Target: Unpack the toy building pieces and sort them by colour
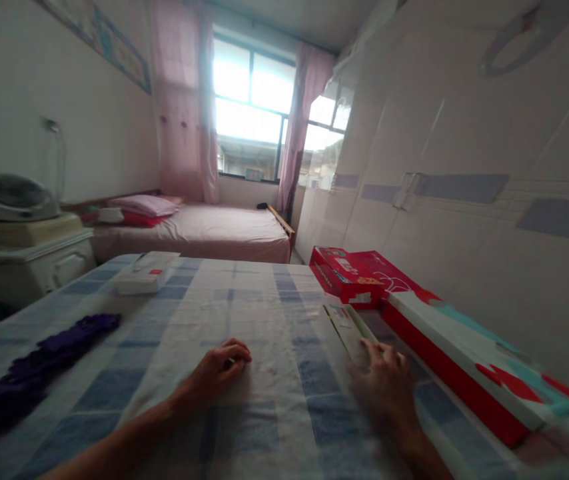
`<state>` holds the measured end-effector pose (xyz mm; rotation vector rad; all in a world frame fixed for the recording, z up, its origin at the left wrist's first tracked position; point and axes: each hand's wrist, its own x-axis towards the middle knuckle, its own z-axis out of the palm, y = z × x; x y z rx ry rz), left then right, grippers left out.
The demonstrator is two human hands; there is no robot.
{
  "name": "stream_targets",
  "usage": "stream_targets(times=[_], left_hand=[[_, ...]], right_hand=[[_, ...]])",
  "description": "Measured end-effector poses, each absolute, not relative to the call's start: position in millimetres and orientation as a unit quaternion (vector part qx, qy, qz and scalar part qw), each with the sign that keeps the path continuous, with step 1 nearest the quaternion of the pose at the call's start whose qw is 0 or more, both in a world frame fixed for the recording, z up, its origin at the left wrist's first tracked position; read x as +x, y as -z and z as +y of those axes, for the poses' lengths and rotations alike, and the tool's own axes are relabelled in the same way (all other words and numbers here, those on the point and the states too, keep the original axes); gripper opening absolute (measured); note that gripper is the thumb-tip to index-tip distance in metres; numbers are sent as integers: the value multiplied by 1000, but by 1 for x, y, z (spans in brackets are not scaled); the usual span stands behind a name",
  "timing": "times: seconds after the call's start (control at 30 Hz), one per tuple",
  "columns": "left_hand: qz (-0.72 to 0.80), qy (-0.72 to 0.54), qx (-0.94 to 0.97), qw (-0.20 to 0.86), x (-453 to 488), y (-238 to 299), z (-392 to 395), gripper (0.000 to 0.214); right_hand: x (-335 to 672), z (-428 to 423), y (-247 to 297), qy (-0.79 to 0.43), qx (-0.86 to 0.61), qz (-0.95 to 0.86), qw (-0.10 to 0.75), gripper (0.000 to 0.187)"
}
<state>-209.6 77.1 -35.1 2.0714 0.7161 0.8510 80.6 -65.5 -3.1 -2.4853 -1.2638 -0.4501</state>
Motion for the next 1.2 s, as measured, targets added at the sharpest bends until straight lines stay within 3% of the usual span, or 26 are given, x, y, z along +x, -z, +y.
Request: stream_targets(times=[0.33, 0.57, 0.73, 0.87, 1.03, 1.2], left_hand=[[334, -414, 684, 499, -216, 18, 72, 47], [416, -412, 601, 544, -217, 28, 80, 78], [419, -412, 628, 510, -215, 28, 80, 59], [427, -447, 626, 475, -220, 25, 80, 42], [393, -488, 617, 477, -225, 19, 81, 40], [371, -551, 575, 478, -231, 9, 86, 48]], right_hand=[[-57, -16, -8, 22, -737, -626, 255, 46], [-59, 6, -9, -182, -663, -557, 466, 45], [-30, 17, -7, -262, -631, -376, 627, 28], [-6, 34, -9, -272, -586, -288, 707, 20], [13, 70, -1, -296, -585, -243, 715, 10], [-10, 118, 15, -432, -560, -344, 617, 15]])
